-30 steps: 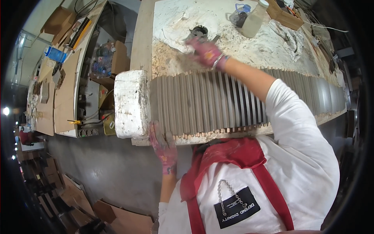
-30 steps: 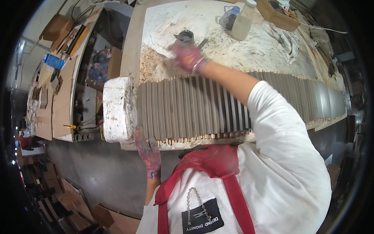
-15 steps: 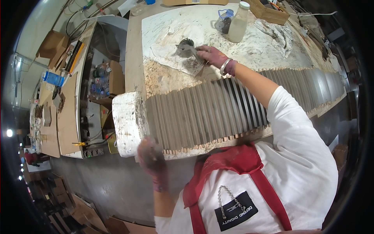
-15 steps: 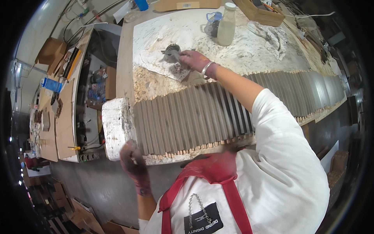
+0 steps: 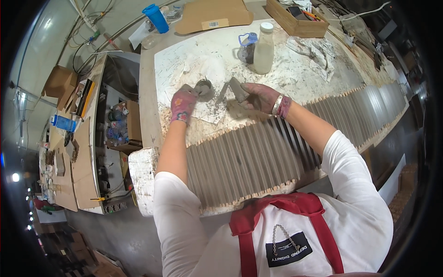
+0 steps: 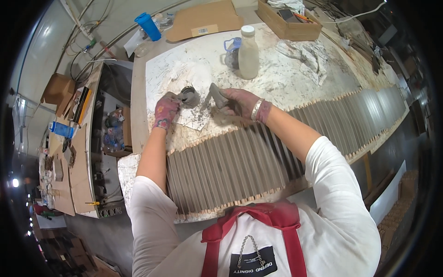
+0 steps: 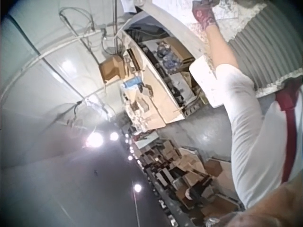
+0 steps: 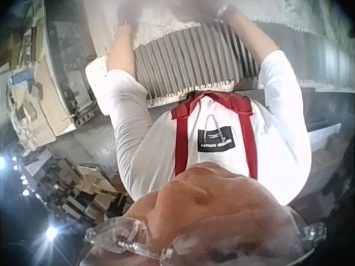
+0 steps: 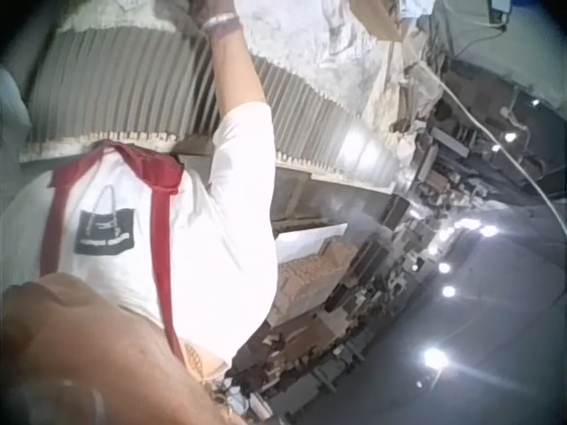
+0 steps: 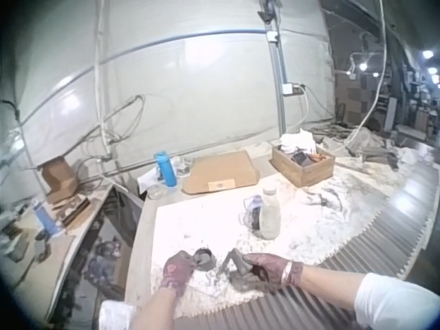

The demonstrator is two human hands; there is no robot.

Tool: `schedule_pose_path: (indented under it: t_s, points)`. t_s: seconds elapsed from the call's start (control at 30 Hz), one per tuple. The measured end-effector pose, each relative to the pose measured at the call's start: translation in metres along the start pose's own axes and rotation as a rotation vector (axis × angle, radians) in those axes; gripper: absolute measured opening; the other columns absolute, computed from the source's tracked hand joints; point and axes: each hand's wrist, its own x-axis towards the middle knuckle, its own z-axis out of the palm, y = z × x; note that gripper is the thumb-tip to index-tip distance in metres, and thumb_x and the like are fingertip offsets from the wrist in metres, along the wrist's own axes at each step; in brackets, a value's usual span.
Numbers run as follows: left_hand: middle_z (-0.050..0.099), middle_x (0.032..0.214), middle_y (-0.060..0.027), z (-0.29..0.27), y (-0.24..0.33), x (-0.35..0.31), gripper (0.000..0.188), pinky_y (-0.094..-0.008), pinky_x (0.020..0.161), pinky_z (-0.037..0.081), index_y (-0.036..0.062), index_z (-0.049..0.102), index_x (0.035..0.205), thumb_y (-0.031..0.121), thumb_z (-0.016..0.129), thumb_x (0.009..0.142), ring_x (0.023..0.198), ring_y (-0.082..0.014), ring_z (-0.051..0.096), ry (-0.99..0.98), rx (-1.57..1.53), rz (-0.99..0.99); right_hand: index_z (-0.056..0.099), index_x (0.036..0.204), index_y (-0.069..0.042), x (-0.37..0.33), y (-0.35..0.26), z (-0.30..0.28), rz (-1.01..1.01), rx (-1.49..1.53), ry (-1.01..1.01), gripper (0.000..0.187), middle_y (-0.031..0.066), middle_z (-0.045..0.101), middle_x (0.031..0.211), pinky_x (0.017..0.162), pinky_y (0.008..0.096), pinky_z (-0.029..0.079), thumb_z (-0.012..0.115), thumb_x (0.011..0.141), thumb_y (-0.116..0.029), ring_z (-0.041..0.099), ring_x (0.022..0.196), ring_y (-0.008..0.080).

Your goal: The person applies adhesive by hand to a long row of parallel wood slats on a workbench and then helps another worker position a large furniture panel onto the assembly.

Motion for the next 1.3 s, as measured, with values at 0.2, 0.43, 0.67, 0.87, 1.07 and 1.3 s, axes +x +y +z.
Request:
schedule_pose_path:
  t_s: [0.2,0.43,0.67,0.87,1.07,1.3]
  points:
    - [0.064,0.094,-0.0163,-0.007,0.033,-0.001,0.022,-0.0394,0.073,0.047,0.0077,0.062,0.088,0.026,0.054,0.081,0.086,-0.0326,0.060,0.143,0.318,0.147,0.054,0.108,-0.007,0.026,0.001,-0.014,-0.029,-0.109,0.005,0.027,0.0026,0.058,0.081,0.055,0.0231,0.046,0.057,0.089,-0.026,0.052,0.063,0.0101]
    - [0.063,0.094,-0.0171,0.006,0.033,-0.001,0.026,-0.0384,0.078,0.047,0.0075,0.063,0.094,0.028,0.051,0.083,0.089,-0.0320,0.059,-0.048,0.226,0.123,0.057,0.102,-0.004,0.049,-0.001,0.004,-0.007,-0.106,-0.027,0.024,0.0043,0.058,0.080,0.062,0.0269,0.047,0.060,0.085,-0.020,0.054,0.069,0.0126]
    - [0.060,0.070,-0.0095,-0.009,-0.027,0.012,0.013,-0.0263,0.044,0.044,-0.0024,0.056,0.093,0.008,0.049,0.088,0.057,-0.0170,0.061,-0.191,-0.586,0.207,0.051,0.121,0.001,0.075,-0.012,0.017,-0.203,-0.819,0.198,0.047,0.0119,0.063,0.096,0.069,0.0275,0.047,0.060,0.085,-0.028,0.059,0.079,0.0167]
    - [0.050,0.073,-0.0055,-0.032,-0.010,-0.020,0.014,-0.0203,0.054,0.036,-0.0043,0.049,0.096,0.004,0.038,0.091,0.062,-0.0106,0.044,-0.165,-1.062,-0.115,0.053,0.119,-0.009,0.093,-0.004,0.043,-0.496,-1.343,0.276,0.041,0.0161,0.060,0.106,0.083,0.0353,0.045,0.057,0.085,-0.031,0.059,0.095,0.0286]
    - [0.050,0.073,-0.0069,-0.046,-0.015,-0.022,0.012,-0.0206,0.054,0.037,-0.0025,0.048,0.091,0.002,0.037,0.088,0.062,-0.0121,0.047,-0.171,-1.100,-0.141,0.057,0.112,-0.012,0.093,-0.010,0.053,-0.466,-1.607,0.371,0.035,0.0149,0.058,0.105,0.085,0.0374,0.045,0.056,0.083,-0.031,0.057,0.097,0.0320]
    - [0.051,0.072,-0.0079,-0.048,0.001,-0.027,0.011,-0.0227,0.053,0.038,-0.0026,0.048,0.091,0.003,0.039,0.088,0.060,-0.0131,0.047,-0.149,-1.076,-0.117,0.057,0.110,-0.008,0.096,-0.007,0.048,-0.409,-1.615,0.337,0.035,0.0168,0.060,0.103,0.087,0.0370,0.043,0.058,0.083,-0.030,0.057,0.098,0.0334]
